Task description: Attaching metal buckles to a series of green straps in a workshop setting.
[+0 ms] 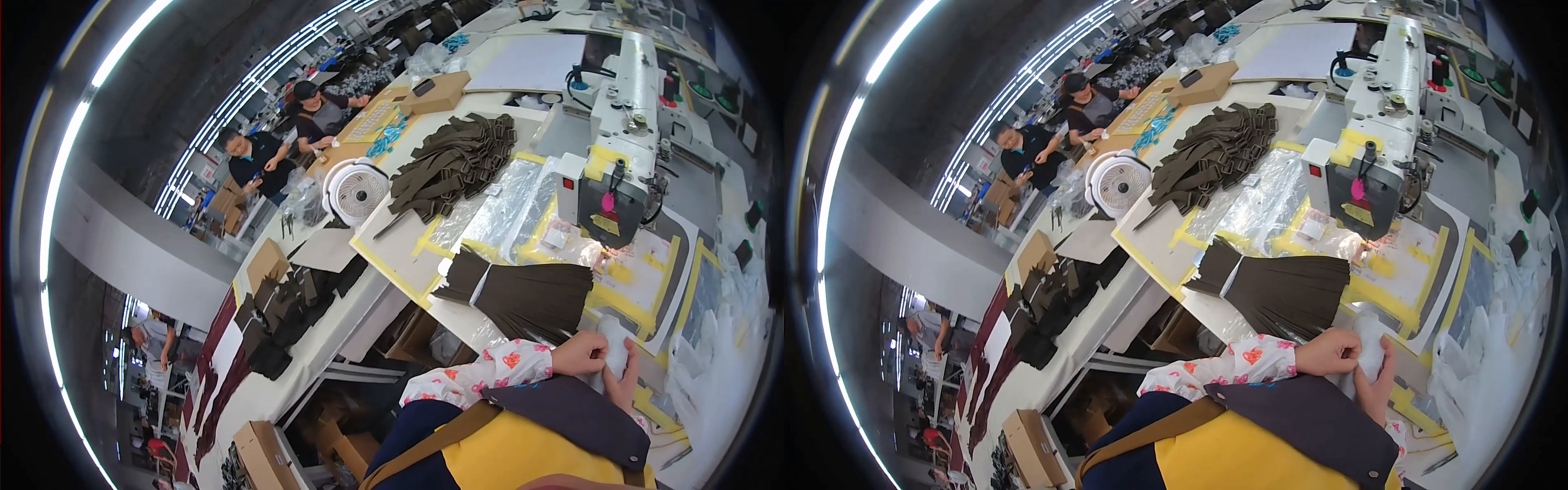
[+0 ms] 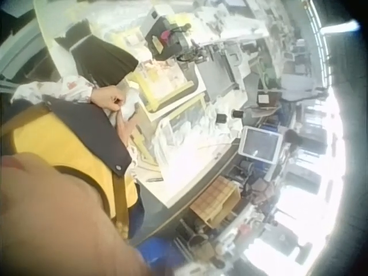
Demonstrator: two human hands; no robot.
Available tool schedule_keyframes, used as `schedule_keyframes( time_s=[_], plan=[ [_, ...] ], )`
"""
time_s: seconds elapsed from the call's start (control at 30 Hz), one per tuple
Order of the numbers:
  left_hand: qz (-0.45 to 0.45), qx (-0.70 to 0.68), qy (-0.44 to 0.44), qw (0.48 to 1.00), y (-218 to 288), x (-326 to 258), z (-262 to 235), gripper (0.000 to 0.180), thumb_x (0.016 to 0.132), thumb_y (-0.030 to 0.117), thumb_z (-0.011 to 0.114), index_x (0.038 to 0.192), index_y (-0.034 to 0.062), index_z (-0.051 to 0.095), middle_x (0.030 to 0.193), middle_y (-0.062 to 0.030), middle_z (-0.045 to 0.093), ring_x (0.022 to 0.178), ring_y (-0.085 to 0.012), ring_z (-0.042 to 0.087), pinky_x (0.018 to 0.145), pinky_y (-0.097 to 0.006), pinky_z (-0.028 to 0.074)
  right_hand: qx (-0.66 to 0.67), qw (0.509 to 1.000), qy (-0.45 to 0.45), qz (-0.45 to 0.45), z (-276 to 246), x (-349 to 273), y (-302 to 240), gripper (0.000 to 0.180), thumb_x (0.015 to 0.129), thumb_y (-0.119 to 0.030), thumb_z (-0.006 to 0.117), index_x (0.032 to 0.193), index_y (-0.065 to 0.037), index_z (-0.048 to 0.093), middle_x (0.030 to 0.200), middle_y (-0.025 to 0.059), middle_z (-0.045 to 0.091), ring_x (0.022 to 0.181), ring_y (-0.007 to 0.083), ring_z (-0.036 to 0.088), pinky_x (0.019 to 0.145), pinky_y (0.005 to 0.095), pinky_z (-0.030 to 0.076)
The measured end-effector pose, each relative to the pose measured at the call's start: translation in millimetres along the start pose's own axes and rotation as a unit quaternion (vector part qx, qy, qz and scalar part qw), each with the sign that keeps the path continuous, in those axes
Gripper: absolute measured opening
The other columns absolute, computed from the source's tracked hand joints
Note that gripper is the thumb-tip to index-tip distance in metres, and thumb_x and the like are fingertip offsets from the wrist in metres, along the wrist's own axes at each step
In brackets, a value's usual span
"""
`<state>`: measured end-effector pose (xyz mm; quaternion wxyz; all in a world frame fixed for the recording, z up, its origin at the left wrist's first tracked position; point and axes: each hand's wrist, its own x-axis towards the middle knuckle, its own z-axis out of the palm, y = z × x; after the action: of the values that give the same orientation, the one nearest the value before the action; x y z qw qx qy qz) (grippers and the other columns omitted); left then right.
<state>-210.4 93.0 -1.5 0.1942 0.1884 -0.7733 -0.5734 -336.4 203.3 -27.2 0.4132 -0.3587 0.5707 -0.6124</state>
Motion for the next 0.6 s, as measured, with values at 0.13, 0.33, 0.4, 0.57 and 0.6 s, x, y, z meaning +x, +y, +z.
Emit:
schedule_keyframes(
  time_s=[0.13,0.33,0.4,0.57,0.6],
  plan=[
    [-0.053,-0.102,-0.053,0.992,2.9,-0.1,-1.4,0.015,0.076,0.008,0.059,0.069,0.0028,0.047,0.060,0.0006,0.047,0.056,-0.0052,0.039,0.050,-0.024,0.036,0.040,0.996,-0.009,0.082,-10.4,-4.7,-4.3,0.064,0.065,-0.002,0.058,0.124,-0.002,0.035,0.117,0.0114,0.043,0.107,0.0203,0.044,0.092,0.0309,0.035],
    [-0.068,-0.028,-0.109,0.991,12.2,-6.0,9.6,0.023,0.076,0.005,0.061,0.096,0.0046,0.050,0.073,-0.0016,0.055,0.062,-0.0068,0.054,0.056,-0.023,0.043,0.023,0.998,0.043,0.046,-11.0,-15.2,10.5,0.062,0.066,-0.001,0.059,0.123,-0.001,0.035,0.113,0.0118,0.045,0.104,0.0206,0.046,0.090,0.0309,0.037],
    [-0.027,0.048,-0.043,0.998,-0.1,-9.0,18.6,0.026,0.071,0.005,0.062,0.095,0.0062,0.051,0.073,-0.0032,0.056,0.059,-0.0115,0.056,0.055,-0.024,0.044,0.066,0.997,0.039,0.032,-4.8,-18.8,18.0,0.058,0.069,-0.002,0.059,0.123,0.000,0.035,0.112,0.0139,0.046,0.104,0.0214,0.047,0.089,0.0314,0.038],
    [-0.035,0.091,-0.030,0.995,3.6,-7.7,21.7,0.023,0.069,0.004,0.060,0.090,0.0059,0.052,0.068,-0.0038,0.055,0.055,-0.0131,0.055,0.053,-0.026,0.044,-0.086,0.996,0.030,-0.003,-6.7,-18.8,4.2,0.053,0.072,-0.003,0.056,0.122,0.001,0.036,0.112,0.0160,0.046,0.102,0.0215,0.048,0.087,0.0318,0.039],
    [-0.031,0.114,-0.026,0.993,3.7,-6.9,20.0,0.020,0.069,0.004,0.059,0.087,0.0054,0.052,0.066,-0.0040,0.054,0.054,-0.0125,0.054,0.052,-0.026,0.043,-0.158,0.987,0.023,-0.027,-5.9,-20.3,1.4,0.052,0.072,-0.002,0.056,0.121,0.000,0.037,0.111,0.0168,0.047,0.101,0.0214,0.048,0.086,0.0318,0.040]
  ],
)
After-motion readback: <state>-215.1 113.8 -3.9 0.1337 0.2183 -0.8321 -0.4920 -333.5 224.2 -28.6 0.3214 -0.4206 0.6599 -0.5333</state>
